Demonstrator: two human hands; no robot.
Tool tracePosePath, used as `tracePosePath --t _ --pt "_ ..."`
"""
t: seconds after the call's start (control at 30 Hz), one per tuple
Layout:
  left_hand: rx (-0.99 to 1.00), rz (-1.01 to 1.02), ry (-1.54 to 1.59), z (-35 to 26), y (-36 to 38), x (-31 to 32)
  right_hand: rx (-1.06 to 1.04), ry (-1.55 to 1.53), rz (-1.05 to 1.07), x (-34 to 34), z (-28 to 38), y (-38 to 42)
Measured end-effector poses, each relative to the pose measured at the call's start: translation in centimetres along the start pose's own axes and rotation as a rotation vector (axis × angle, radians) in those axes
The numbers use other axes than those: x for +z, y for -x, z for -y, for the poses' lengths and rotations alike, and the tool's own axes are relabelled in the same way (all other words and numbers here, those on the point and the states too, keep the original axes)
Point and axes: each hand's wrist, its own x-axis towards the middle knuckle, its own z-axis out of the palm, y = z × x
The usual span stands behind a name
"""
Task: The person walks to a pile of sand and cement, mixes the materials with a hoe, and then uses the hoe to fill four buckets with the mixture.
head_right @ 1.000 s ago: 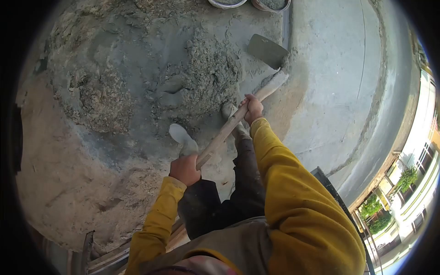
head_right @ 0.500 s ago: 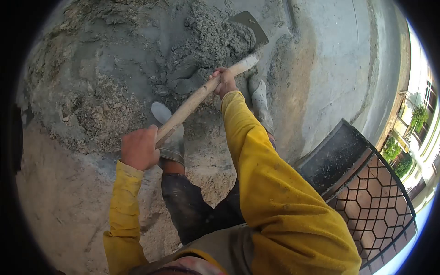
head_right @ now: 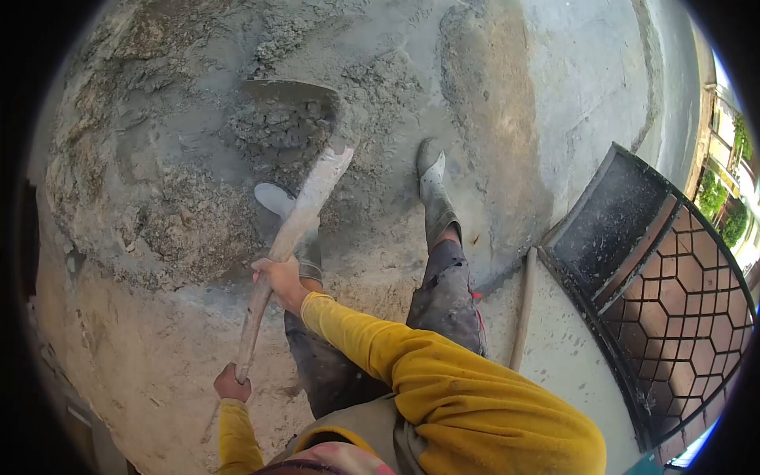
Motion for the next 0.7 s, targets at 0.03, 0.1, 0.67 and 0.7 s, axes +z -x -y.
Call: tracePosePath --t 0.03,0.1,0.67,0.7 --pt "0.007 0.003 -0.025 -1.0 -0.1 -0.5 -0.041 -0.037 0.024 -0.7 0.9 0.7" --pt "0.15 -0.068 -0.084 -3.6 -2.7 -3.0 -0.083 -0.196 0.02 -2.9 4.2 0.7" --pt "0.857 -0.186 -0.607 -28.1 -27.2 -23.8 -0.312 -0.806 -0.333 -8.9 23.6 -14.2" --pt "0.834 -0.209 -0.617 -27.3 -27.0 -24.8 -0.315 -0.76 -0.349 -6.9 23.8 -14.0"
